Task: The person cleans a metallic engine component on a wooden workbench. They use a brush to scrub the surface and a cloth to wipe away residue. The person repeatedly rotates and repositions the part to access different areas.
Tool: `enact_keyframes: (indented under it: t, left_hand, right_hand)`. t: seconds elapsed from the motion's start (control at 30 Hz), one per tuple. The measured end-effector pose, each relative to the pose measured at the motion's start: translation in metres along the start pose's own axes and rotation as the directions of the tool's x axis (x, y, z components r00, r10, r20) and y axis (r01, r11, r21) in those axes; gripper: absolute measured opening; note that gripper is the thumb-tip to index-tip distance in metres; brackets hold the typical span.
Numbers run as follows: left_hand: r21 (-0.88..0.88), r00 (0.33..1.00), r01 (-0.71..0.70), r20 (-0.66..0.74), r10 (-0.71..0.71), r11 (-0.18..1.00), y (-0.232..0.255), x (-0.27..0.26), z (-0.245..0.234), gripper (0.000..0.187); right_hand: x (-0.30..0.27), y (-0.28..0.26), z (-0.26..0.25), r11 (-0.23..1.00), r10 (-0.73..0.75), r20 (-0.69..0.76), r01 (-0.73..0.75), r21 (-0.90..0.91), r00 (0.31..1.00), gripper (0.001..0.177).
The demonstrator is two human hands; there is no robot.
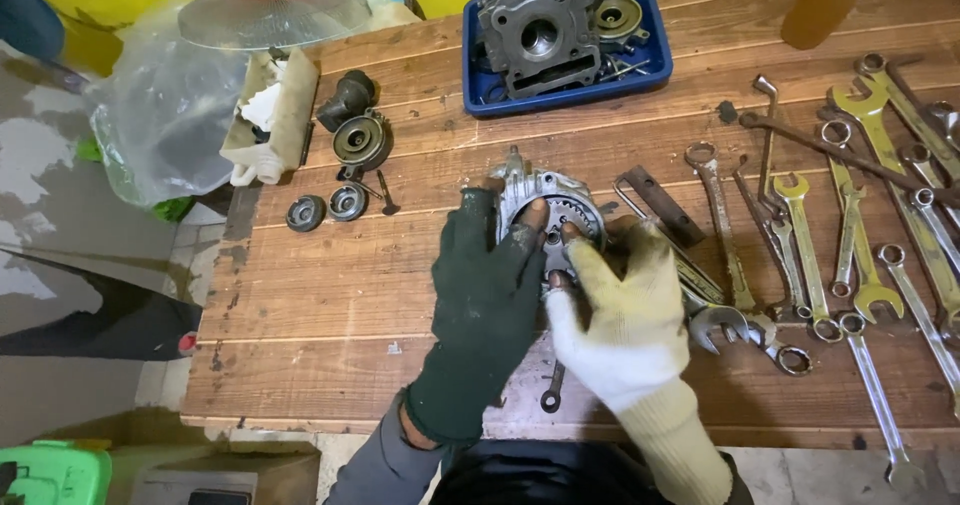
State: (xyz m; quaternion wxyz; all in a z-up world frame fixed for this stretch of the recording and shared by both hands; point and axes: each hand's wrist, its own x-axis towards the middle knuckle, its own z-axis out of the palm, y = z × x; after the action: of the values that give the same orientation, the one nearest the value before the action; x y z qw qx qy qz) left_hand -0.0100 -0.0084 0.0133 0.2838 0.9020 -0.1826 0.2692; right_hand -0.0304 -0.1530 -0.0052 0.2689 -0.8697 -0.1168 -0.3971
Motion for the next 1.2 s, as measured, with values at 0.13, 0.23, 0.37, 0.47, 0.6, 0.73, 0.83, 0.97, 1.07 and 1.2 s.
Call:
enact_keyframes:
  t: [0.13,0.23,0.37,0.47,0.6,0.73,0.83,0.97,1.07,1.2]
  left_hand:
    - [-0.064,1.0,0.004,0.002,-0.004,0.998,0.001,0.009,-0.004,0.025]
    - [-0.153,0.992,0.111,0.073,-0.101,0.982,-0.002,0.013,-0.007,0.03]
    - [-0.225,0.97,0.229,0.135,-0.203,0.947,0.004,0.024,-0.018,0.031]
    - [-0.278,0.918,0.382,0.221,-0.328,0.882,-0.001,0.032,-0.019,0.041]
    - [-0.251,0.984,0.14,0.141,-0.107,0.958,-0.035,0.032,0.002,0.031]
    - [-0.286,0.971,0.157,0.217,-0.095,0.945,-0.028,0.051,-0.01,0.028]
    - [-0.277,0.827,0.514,0.412,-0.382,0.812,-0.019,0.066,-0.021,0.048]
    - [-0.117,0.722,0.574,0.539,-0.434,0.81,-0.004,0.088,-0.038,0.034]
    - [-0.13,0.78,0.466,0.527,-0.337,0.875,-0.016,0.076,-0.031,0.028]
    - [-0.257,0.752,0.583,0.53,-0.393,0.771,-0.012,0.077,-0.034,0.052]
  right_hand:
    - [0.0,0.0,0.0,1.0,0.006,0.029,-0.006,0.008,1.0,0.032]
    - [0.001,0.0,0.002,0.997,-0.013,0.039,0.016,-0.08,0.999,0.03]
    - [-0.007,0.007,0.012,0.991,-0.001,0.057,0.008,-0.136,0.998,0.038]
    - [-0.006,0.011,0.018,0.986,0.034,0.108,-0.016,-0.165,0.994,0.045]
    - [0.004,0.014,0.024,0.98,0.034,0.143,-0.005,-0.197,0.989,0.046]
    - [0.015,0.03,0.022,0.974,0.009,0.222,0.041,-0.222,0.975,0.049]
    - [0.039,0.031,0.005,0.986,0.147,0.519,-0.165,-0.013,0.842,0.053]
    - [0.054,0.041,-0.004,0.972,0.187,0.647,-0.234,-0.013,0.739,0.058]
    - [0.09,0.035,-0.014,0.939,0.268,0.756,-0.338,-0.066,0.598,0.05]
    - [0.116,0.043,-0.01,0.938,0.285,0.812,-0.324,-0.126,0.51,0.045]
